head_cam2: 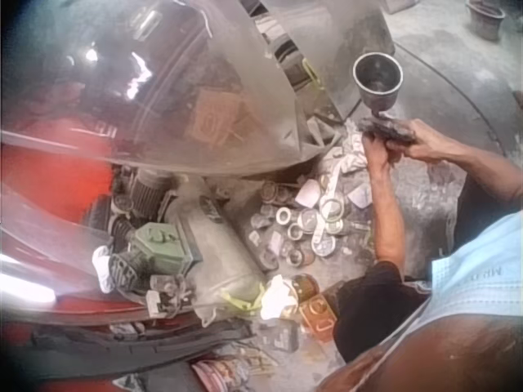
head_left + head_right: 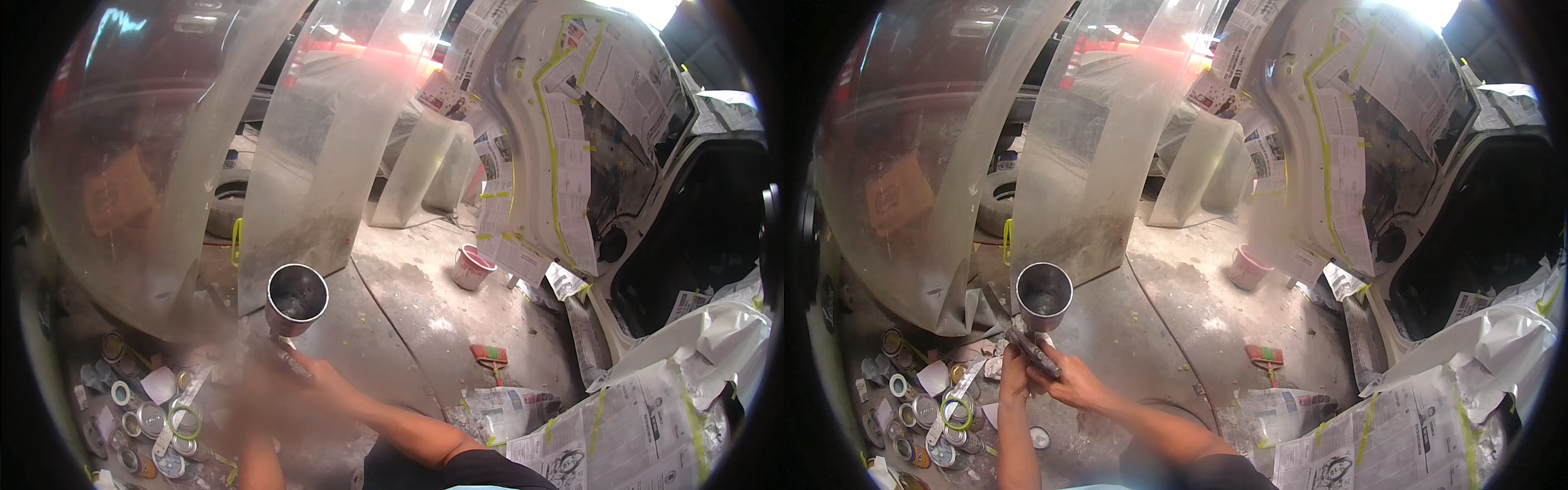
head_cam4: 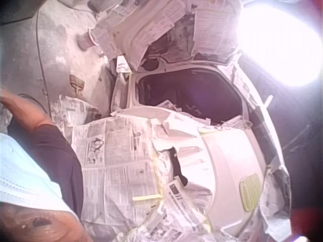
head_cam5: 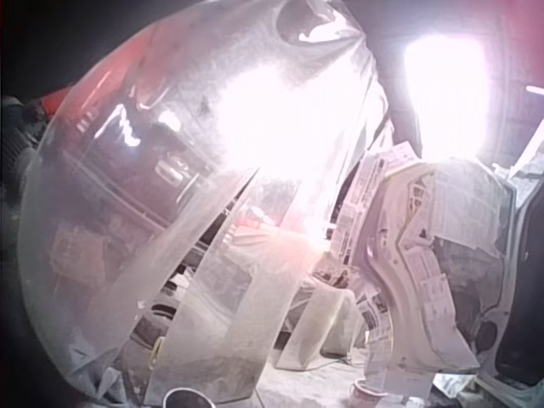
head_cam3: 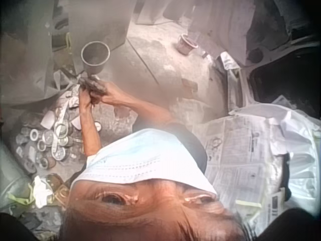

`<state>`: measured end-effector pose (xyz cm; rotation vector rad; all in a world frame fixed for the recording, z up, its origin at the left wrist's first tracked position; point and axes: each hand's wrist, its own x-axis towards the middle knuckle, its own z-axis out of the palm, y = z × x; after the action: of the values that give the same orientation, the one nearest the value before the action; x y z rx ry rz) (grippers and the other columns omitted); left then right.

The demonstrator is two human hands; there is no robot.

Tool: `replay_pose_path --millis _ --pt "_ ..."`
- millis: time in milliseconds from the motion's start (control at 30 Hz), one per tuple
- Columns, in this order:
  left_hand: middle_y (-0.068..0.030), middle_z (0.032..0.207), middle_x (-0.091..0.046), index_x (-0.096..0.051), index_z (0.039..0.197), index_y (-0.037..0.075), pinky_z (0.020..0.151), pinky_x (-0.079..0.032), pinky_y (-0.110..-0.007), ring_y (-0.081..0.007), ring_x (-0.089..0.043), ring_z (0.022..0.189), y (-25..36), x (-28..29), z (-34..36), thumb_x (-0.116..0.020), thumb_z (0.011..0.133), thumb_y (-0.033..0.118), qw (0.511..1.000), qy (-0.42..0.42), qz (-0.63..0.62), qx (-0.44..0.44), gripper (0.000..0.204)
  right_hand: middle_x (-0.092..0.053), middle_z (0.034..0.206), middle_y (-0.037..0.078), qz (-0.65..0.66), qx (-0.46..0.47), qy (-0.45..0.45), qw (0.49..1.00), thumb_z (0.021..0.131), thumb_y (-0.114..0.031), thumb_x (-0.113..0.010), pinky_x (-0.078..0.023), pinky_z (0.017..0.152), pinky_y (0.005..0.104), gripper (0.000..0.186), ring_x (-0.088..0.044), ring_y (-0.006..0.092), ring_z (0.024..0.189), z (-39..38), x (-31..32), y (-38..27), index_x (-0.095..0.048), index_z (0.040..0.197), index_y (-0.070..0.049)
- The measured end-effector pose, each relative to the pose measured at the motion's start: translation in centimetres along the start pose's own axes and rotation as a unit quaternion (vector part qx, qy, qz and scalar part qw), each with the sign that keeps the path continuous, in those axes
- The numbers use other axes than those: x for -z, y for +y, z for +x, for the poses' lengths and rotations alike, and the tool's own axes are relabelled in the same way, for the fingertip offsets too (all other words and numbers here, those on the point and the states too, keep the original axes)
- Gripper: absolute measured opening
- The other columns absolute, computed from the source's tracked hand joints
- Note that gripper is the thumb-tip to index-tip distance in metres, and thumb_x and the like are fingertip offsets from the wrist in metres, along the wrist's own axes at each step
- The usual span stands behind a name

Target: The person pours paint from a rectangular can into a spray gun cup, wipes the cup with a cloth, and attaches it to the spray gun. They then test the spray gun by firing it into the air and wipe the nozzle with a cloth.

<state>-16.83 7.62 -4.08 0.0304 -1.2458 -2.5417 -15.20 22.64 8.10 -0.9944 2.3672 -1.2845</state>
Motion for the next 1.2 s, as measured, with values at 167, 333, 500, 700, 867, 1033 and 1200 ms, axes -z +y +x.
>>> replay_pose_path --millis 167,333,500,700,867,1033,1200 --pt "-0.0090 0.097 -0.066 -0.058 0.106 -0.003 0.069 -0.057 -0.029 -0.0162 -0.067 0.082 0.2 -0.5 0.0 -0.050 0.087 0.001 1.000 0.003 0.002 0.011 0.021 -0.064 0.109 0.028 0.002 -0.011 0.001 1.000 0.092 -0.031 -0.061 -0.048 0.086 0.0424 0.060 -0.063 0.0407 0.102 -0.1 0.4 -0.4 -0.040 0.141 -0.003" --pt "-0.0093 0.098 -0.066 -0.058 0.107 -0.003 0.070 -0.057 -0.029 -0.0164 -0.067 0.083 0.2 -0.1 -0.1 -0.050 0.087 0.001 1.000 0.005 0.016 0.002 0.022 -0.063 0.108 0.029 0.007 0.006 0.000 1.000 0.092 -0.031 -0.061 -0.048 0.085 0.0429 0.060 -0.062 0.0422 0.101 -0.1 0.2 -0.4 -0.040 0.140 -0.003" --pt "-0.0103 0.100 -0.066 -0.057 0.108 -0.004 0.071 -0.056 -0.029 -0.0169 -0.067 0.086 0.2 -0.4 0.0 -0.049 0.087 0.000 1.000 -0.010 0.000 0.000 0.024 -0.063 0.104 0.029 0.000 0.019 0.003 1.000 0.092 -0.031 -0.060 -0.048 0.083 0.0436 0.059 -0.063 0.0434 0.098 0.1 0.1 0.3 -0.040 0.140 -0.004" --pt "-0.0111 0.102 -0.065 -0.057 0.110 -0.005 0.074 -0.056 -0.030 -0.0180 -0.067 0.088 0.2 -0.3 0.0 -0.049 0.086 -0.001 1.000 0.009 0.014 -0.002 0.026 -0.064 0.103 0.030 -0.002 -0.006 -0.005 1.000 0.092 -0.031 -0.060 -0.048 0.082 0.0439 0.061 -0.063 0.0433 0.097 -0.3 0.4 -0.6 -0.038 0.142 -0.004" --pt "-0.0109 0.102 -0.065 -0.057 0.109 -0.005 0.073 -0.056 -0.030 -0.0179 -0.067 0.087 0.1 -0.5 0.1 -0.049 0.085 -0.001 1.000 0.000 0.009 -0.008 0.026 -0.063 0.104 0.030 -0.001 0.004 -0.001 1.000 0.092 -0.031 -0.060 -0.048 0.083 0.0441 0.063 -0.063 0.0433 0.097 -0.3 0.4 -0.3 -0.036 0.143 -0.003" --pt "-0.0109 0.101 -0.065 -0.057 0.109 -0.004 0.072 -0.057 -0.030 -0.0180 -0.067 0.086 0.3 -0.1 -0.1 -0.049 0.086 0.000 1.000 -0.008 0.002 0.007 0.025 -0.063 0.105 0.030 0.004 0.000 -0.004 1.000 0.092 -0.031 -0.060 -0.048 0.083 0.0442 0.063 -0.063 0.0435 0.098 -0.3 0.2 -0.6 -0.036 0.143 -0.003" --pt "-0.0108 0.101 -0.065 -0.057 0.110 -0.004 0.071 -0.057 -0.029 -0.0178 -0.067 0.086 -0.1 -0.3 0.1 -0.050 0.087 0.000 1.000 -0.007 -0.013 -0.003 0.024 -0.063 0.105 0.030 -0.005 -0.015 -0.010 1.000 0.092 -0.031 -0.060 -0.048 0.083 0.0442 0.062 -0.063 0.0434 0.098 -0.4 0.5 -1.0 -0.037 0.143 -0.003"
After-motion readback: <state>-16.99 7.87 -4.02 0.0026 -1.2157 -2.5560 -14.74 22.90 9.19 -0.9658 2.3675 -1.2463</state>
